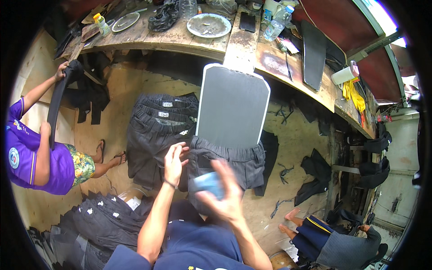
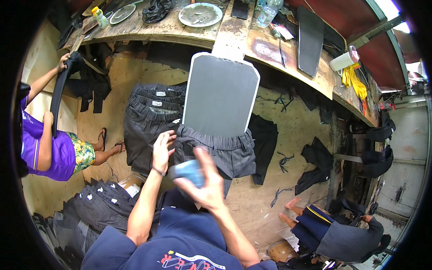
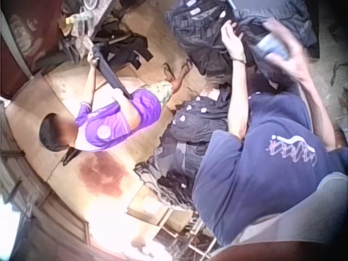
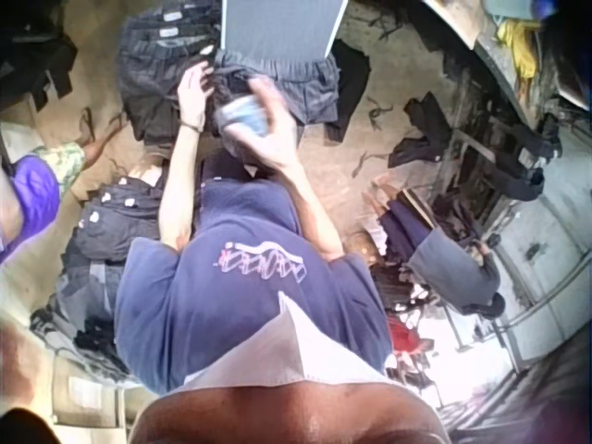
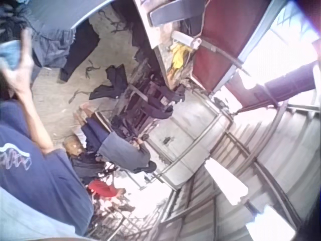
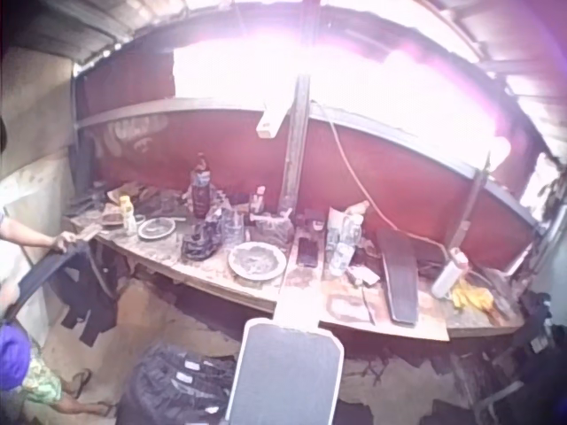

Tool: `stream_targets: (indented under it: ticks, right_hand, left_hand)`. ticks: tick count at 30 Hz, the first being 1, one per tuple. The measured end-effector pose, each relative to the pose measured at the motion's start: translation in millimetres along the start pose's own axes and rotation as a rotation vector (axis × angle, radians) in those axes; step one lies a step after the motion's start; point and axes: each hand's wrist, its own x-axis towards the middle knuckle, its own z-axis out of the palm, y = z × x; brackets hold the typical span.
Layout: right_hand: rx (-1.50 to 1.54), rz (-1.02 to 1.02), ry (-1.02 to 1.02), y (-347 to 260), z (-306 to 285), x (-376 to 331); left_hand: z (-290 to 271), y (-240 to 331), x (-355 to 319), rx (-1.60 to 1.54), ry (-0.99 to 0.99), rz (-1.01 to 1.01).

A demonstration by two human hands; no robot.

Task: The person irons a pair of black shorts on a small ironing board using a handheld steamer. They repeatedly smooth the fabric and apply steam to different sections of the garment while another person works nearby.

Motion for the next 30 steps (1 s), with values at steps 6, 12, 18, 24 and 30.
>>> stream_targets:
  ticks: [6, 12, 18, 24, 30]
  right_hand:
    - [-0.482, -0.025, 0.369, 77, -15, -20]
    - [-0.469, -0.156, 0.436, 124, 2, 62]
    - [-0.412, -0.004, 0.484, 133, -6, 138]
    - [-0.218, 0.151, 0.383, 112, -37, 133]
    - [-0.255, -0.021, 0.4, 130, -42, 129]
  left_hand:
    - [50, -13, -36, 0.555, 0.05, 0.203]
    - [63, 1, 79, 0.673, 0.074, 0.377]
    - [82, 39, 142, 0.613, -0.032, 0.372]
    - [85, 57, 57, 1.139, -0.201, 1.204]
    - [120, 96, 62, 1.526, -0.705, 0.482]
